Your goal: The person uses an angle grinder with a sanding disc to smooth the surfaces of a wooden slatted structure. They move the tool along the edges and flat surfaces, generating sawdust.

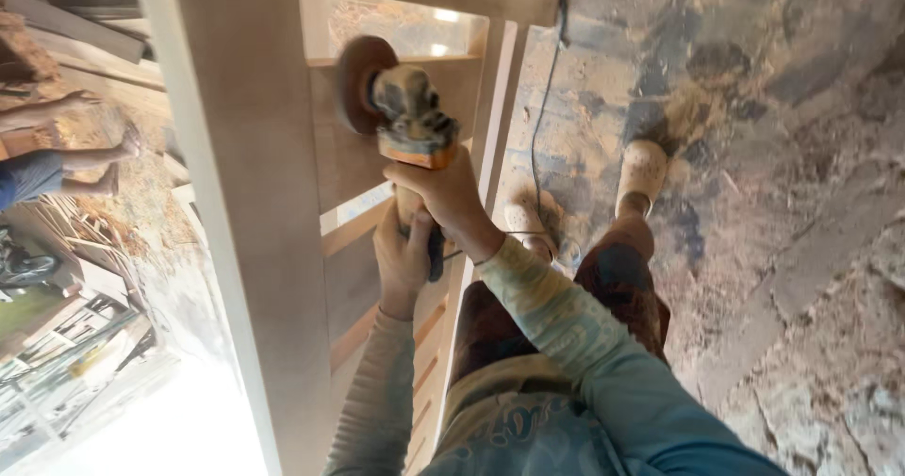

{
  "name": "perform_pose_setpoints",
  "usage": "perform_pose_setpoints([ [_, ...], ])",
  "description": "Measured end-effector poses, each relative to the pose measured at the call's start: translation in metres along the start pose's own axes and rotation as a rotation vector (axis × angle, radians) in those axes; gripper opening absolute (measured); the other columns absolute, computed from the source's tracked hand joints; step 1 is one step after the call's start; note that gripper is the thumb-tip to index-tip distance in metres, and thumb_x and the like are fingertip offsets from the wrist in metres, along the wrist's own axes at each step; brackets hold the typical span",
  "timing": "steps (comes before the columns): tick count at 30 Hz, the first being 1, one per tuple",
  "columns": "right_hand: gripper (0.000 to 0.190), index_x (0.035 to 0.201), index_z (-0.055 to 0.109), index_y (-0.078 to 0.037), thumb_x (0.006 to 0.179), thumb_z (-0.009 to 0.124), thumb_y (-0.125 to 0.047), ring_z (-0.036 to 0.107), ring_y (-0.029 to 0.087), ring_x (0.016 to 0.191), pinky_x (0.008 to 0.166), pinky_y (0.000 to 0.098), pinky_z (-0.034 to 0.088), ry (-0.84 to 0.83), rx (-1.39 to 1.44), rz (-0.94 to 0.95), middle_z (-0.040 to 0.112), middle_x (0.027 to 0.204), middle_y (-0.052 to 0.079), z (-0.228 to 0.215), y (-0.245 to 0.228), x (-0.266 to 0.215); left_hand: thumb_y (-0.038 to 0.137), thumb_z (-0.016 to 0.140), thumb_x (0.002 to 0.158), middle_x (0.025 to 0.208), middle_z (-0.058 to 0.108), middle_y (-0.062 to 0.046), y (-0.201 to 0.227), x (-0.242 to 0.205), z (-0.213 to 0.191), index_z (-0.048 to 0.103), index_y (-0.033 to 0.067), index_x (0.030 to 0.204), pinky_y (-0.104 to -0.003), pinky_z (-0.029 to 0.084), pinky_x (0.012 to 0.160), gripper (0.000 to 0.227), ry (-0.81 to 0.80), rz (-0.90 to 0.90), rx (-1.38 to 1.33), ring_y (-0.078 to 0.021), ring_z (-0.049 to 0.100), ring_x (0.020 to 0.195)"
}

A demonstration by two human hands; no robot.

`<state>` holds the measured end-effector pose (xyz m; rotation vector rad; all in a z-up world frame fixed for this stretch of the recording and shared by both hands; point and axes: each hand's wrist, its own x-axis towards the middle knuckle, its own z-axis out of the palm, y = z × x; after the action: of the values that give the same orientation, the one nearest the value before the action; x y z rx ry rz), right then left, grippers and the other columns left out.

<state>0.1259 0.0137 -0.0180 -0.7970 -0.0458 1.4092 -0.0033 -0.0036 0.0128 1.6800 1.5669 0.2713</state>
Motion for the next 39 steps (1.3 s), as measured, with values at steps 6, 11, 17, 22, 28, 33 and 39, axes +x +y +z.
perform_pose_setpoints([
  [6, 0.022, 0.102, 0.071, 0.001, 0.082, 0.081, -0.002, 0.065, 0.008, 0.067, 0.055, 0.0229, 0.052, -0.026, -0.077, -0.047, 0.072, 0.086, 0.005, -0.005, 0.004, 0.002, 0.056, 0.059, 0.103, 0.075, 0.068, -0.008, 0.002, 0.005, -0.002, 0.063, -0.0039, 0.103, -0.031, 0.052, 0.061, 0.060, 0.012, 0.153, -0.005, -0.0137, 0.065, 0.067],
  [11, 0.025, 0.105, 0.072, -0.002, 0.081, 0.078, -0.002, 0.067, 0.006, 0.068, 0.055, 0.0216, 0.054, -0.024, 0.006, -0.029, 0.073, 0.088, 0.003, 0.003, -0.004, 0.006, 0.058, 0.059, 0.099, 0.073, 0.068, -0.009, 0.011, 0.005, -0.004, 0.062, -0.0049, 0.106, -0.032, 0.052, 0.060, 0.063, 0.007, 0.137, -0.011, -0.0145, 0.067, 0.067],
  [17, 0.016, 0.097, 0.071, 0.004, 0.083, 0.078, 0.002, 0.060, 0.009, 0.055, 0.046, 0.0242, 0.045, -0.012, 0.069, 0.029, 0.071, 0.079, 0.008, 0.004, -0.004, 0.001, 0.056, 0.059, 0.100, 0.067, 0.064, -0.008, 0.017, 0.004, -0.006, 0.062, -0.0046, 0.100, -0.031, 0.048, 0.054, 0.061, 0.012, 0.097, -0.039, -0.0138, 0.061, 0.058],
  [22, 0.021, 0.103, 0.070, 0.001, 0.083, 0.078, 0.002, 0.063, 0.006, 0.068, 0.058, 0.0229, 0.050, -0.044, -0.096, -0.177, 0.070, 0.086, 0.002, 0.008, -0.017, 0.008, 0.054, 0.059, 0.101, 0.065, 0.066, -0.005, 0.023, 0.012, -0.006, 0.061, -0.0036, 0.101, -0.027, 0.049, 0.049, 0.057, -0.004, 0.093, -0.061, -0.0093, 0.062, 0.054],
  [28, 0.015, 0.094, 0.068, 0.002, 0.083, 0.077, 0.000, 0.053, 0.006, 0.046, 0.040, 0.0232, 0.040, -0.045, 0.060, 0.020, 0.063, 0.068, 0.001, 0.014, -0.027, 0.009, 0.057, 0.058, 0.107, 0.073, 0.067, -0.004, 0.028, 0.013, -0.006, 0.061, -0.0047, 0.104, -0.026, 0.050, 0.058, 0.062, 0.006, 0.257, -0.037, -0.0089, 0.065, 0.066],
  [33, 0.017, 0.094, 0.068, 0.000, 0.079, 0.076, 0.000, 0.055, 0.006, 0.044, 0.038, 0.0232, 0.042, -0.043, 0.011, 0.027, 0.067, 0.071, 0.000, 0.011, -0.023, 0.000, 0.059, 0.058, 0.097, 0.060, 0.059, -0.004, 0.027, 0.003, -0.007, 0.060, -0.0038, 0.097, -0.028, 0.042, 0.045, 0.062, -0.035, -0.001, -0.117, -0.0101, 0.055, 0.049],
  [39, 0.012, 0.092, 0.068, 0.002, 0.083, 0.077, 0.001, 0.055, 0.006, 0.048, 0.042, 0.0228, 0.041, -0.033, -0.002, 0.019, 0.063, 0.068, 0.001, 0.012, -0.016, -0.008, 0.061, 0.060, 0.099, 0.071, 0.066, -0.005, 0.015, 0.000, -0.010, 0.060, -0.0043, 0.104, -0.028, 0.051, 0.058, 0.066, 0.001, 0.104, -0.043, -0.0109, 0.064, 0.064],
])
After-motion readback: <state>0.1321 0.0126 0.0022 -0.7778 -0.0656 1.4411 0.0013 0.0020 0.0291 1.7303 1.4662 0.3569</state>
